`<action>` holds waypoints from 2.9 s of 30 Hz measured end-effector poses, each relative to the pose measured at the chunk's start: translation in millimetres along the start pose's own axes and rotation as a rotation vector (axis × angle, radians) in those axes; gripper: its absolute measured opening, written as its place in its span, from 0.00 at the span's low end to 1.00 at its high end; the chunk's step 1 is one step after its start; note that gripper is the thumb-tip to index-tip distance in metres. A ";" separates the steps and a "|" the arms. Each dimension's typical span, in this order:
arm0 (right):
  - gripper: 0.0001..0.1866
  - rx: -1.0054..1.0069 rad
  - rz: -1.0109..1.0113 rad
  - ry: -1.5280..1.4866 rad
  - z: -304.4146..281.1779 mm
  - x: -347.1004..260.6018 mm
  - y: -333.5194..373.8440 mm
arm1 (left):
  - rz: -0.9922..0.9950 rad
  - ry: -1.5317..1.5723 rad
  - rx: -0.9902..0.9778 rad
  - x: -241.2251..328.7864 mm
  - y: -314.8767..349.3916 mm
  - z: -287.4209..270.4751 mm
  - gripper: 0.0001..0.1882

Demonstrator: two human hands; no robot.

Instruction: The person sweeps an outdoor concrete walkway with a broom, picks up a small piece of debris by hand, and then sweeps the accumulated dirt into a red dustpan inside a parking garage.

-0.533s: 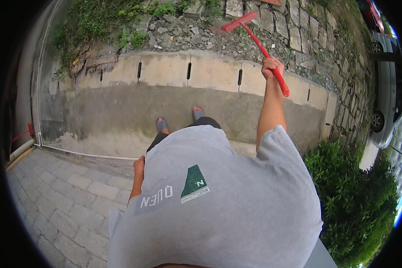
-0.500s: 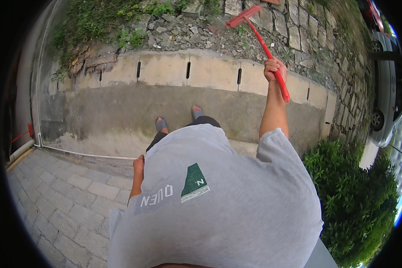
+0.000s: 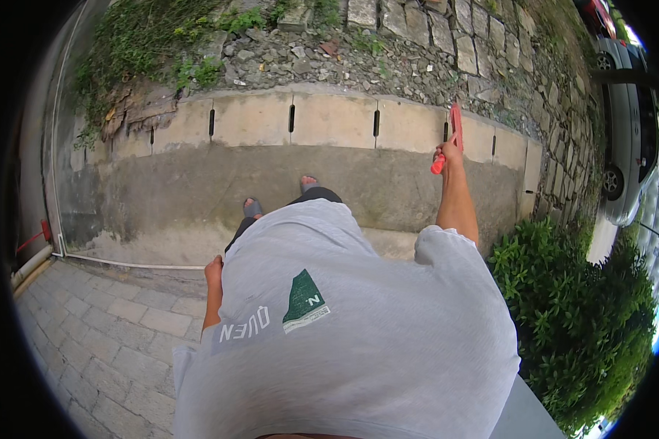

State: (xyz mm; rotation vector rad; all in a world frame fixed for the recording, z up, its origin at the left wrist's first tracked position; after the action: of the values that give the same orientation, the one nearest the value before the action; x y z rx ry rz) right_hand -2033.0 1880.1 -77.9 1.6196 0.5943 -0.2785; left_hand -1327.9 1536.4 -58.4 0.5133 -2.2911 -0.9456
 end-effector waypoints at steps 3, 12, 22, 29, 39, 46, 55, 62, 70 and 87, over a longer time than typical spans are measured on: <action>0.14 -0.116 0.138 -0.103 34.0 47.0 -34.7 | -0.071 -0.025 0.014 12.3 25.4 -3.1 0.17; 0.04 -0.751 0.308 -0.264 208.9 24.6 115.2 | 0.099 -0.144 0.024 5.4 -2.6 18.1 0.17; 0.13 -0.523 0.156 -0.086 112.0 8.8 182.3 | -0.086 0.273 0.056 21.5 -32.0 18.7 0.16; 0.06 -0.356 0.443 -0.279 96.6 64.8 186.0 | 0.032 -0.062 0.042 -85.2 -29.5 15.0 0.22; 0.11 -0.685 0.610 -0.536 334.6 78.3 139.4 | -0.148 0.062 0.017 -122.1 -34.1 -14.0 0.19; 0.07 -1.303 0.674 -0.628 481.5 10.2 234.2 | -0.194 0.364 0.052 -85.8 -97.1 -78.0 0.18; 0.36 -0.896 -0.620 0.573 663.8 100.3 412.2 | -0.222 0.550 0.190 -117.0 -167.0 -192.5 0.18; 0.38 -1.014 -0.689 1.079 765.3 203.2 461.6 | -0.491 0.742 0.283 -219.3 -180.7 -200.4 0.18; 0.37 -1.334 -0.657 2.026 898.1 349.7 523.3 | -0.290 0.498 0.346 -259.2 -192.2 -152.5 0.19; 0.39 -1.373 -1.332 2.978 1295.1 446.9 546.1 | -0.627 1.272 0.675 -167.1 -267.4 -473.1 0.16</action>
State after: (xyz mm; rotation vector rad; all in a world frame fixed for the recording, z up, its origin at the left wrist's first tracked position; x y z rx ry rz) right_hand -1163.5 689.7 -30.8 1.1121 -2.3026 -1.3834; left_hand -860.8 1212.4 -50.1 1.6016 -1.1658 0.0859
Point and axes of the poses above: each hand's wrist, its own y-axis away from the middle knuckle, its own z-axis out of the palm, x = y × z, the point moved 6 cm from there along -y, towards the middle knuckle, and after that the axes turned 1 degree about z, right-handed, at the moved point
